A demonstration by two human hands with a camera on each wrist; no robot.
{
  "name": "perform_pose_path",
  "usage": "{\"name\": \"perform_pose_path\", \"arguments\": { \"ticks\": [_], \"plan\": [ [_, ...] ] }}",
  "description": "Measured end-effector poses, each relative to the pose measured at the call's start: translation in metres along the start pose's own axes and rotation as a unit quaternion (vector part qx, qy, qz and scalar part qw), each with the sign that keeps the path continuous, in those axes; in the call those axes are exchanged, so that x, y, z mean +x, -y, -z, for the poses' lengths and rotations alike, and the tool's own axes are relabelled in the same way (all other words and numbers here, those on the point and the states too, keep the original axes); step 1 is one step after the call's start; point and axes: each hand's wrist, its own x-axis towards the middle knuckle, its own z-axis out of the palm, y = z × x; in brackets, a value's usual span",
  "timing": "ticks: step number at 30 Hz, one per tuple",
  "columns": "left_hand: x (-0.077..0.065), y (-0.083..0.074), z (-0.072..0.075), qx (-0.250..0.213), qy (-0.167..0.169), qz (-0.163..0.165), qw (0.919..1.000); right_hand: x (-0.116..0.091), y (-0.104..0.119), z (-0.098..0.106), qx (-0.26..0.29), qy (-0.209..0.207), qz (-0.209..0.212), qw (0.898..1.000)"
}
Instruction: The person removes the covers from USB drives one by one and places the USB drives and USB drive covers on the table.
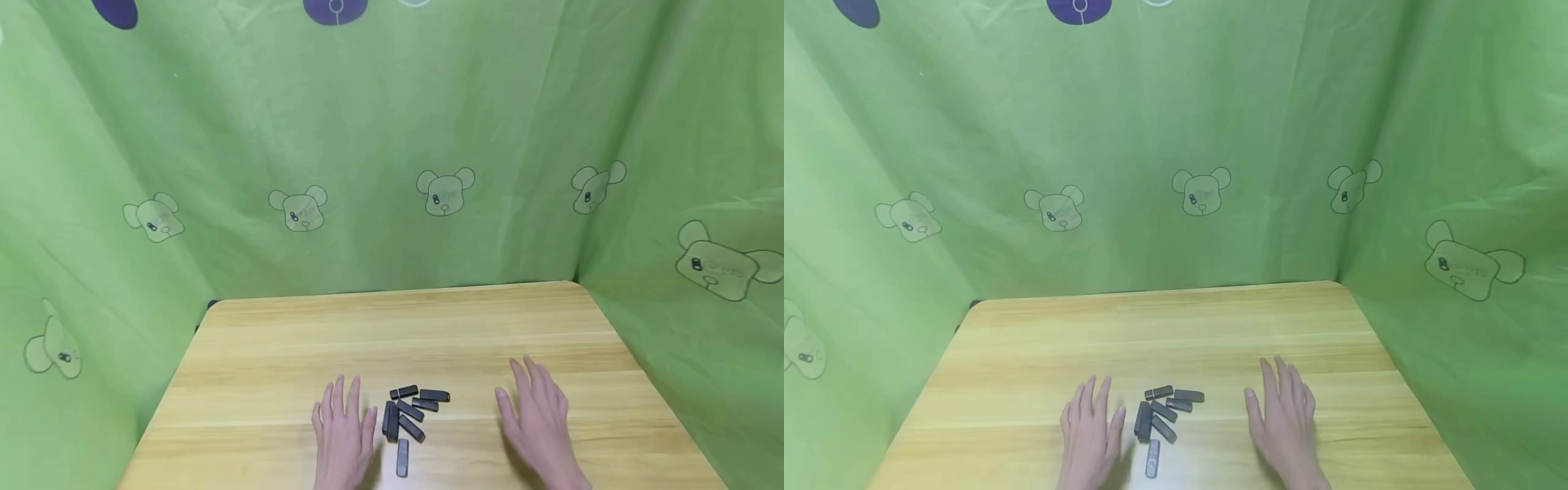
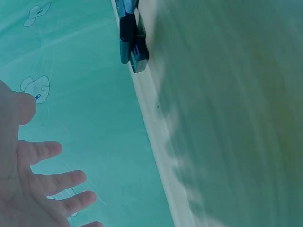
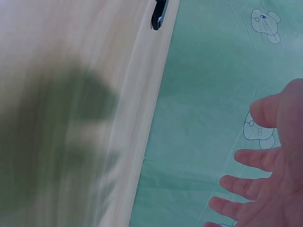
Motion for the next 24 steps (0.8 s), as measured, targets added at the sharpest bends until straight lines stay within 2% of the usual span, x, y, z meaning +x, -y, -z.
{"name": "perform_pose_path", "arguments": {
  "ticks": [10,17,24],
  "plan": [
    [0.002,-0.004,0.002,-0.008,0.005,-0.001,1.0,0.016,0.004,-0.001,-0.007,-0.04,0.046,0.998],
    [0.003,-0.008,0.002,-0.007,-0.006,-0.016,0.9998,0.028,0.013,-0.006,-0.013,-0.02,0.068,0.997],
    [0.004,-0.018,0.002,-0.004,-0.006,-0.034,0.9994,0.036,0.024,-0.018,-0.012,0.002,0.095,0.995]
  ]
}}
